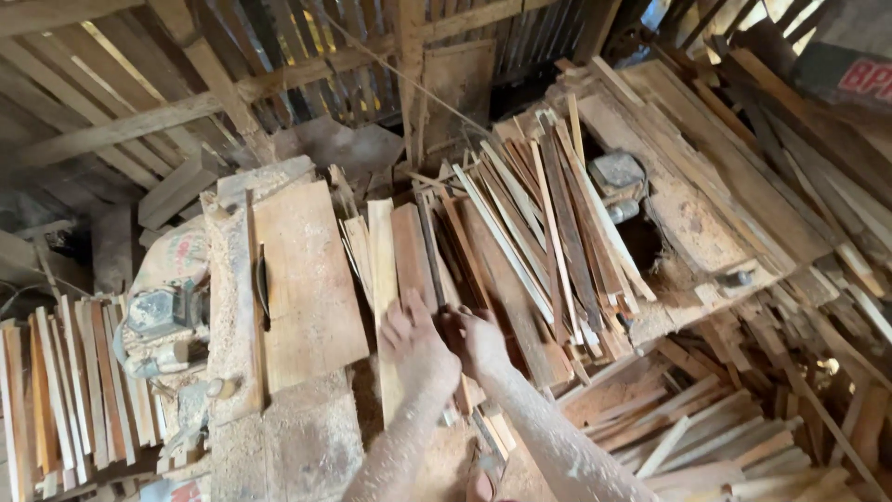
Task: Feeding thin wood strips through a woodworking machine for processing
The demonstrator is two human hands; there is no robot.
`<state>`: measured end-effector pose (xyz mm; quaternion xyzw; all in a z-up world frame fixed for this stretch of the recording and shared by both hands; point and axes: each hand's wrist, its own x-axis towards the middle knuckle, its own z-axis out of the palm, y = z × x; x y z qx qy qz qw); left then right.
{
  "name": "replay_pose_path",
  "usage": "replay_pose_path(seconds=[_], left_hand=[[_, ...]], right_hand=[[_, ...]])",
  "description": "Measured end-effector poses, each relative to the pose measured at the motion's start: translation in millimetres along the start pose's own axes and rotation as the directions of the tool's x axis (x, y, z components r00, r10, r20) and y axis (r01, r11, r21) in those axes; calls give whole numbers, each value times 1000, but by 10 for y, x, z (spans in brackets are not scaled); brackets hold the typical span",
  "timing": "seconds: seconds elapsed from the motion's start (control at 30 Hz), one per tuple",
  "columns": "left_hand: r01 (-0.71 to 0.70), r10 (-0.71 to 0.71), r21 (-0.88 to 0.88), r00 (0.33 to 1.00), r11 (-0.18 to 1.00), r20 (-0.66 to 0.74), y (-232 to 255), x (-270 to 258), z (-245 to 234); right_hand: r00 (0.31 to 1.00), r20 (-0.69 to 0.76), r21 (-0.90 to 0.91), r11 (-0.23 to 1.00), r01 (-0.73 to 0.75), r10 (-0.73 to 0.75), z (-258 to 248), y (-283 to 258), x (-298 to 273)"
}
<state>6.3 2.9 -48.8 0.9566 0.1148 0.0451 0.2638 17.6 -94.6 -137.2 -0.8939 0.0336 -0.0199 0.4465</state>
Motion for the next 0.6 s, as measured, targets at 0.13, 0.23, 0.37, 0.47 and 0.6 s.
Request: replay_pose_path(seconds=[0.13, 0.23, 0.37, 0.47, 0.6], left_hand=[[-196, 48, 339, 916, 920, 399, -233, 124, 160], [-203, 16, 442, 920, 874, 392, -244, 103, 382], [-128, 99, 536, 992, 834, 82, -107, -37, 556], [-76, 14, 455, 990, 887, 140, 86, -59, 596], [-48, 62, 440, 998, 897, -17, 2, -94, 865]], right_hand=[[985, 166, -156, 987, -25, 51, 244, 323, 114], [990, 102, -130, 988, -83, 96, 237, 576, 123], [966, -219, -461, 857, -229, 140, -221, 478, -117], [931, -172, -646, 677, -353, 322, -626, 137, -197], [871, -97, -681, 605, -412, 482, -633, 456, -262]])
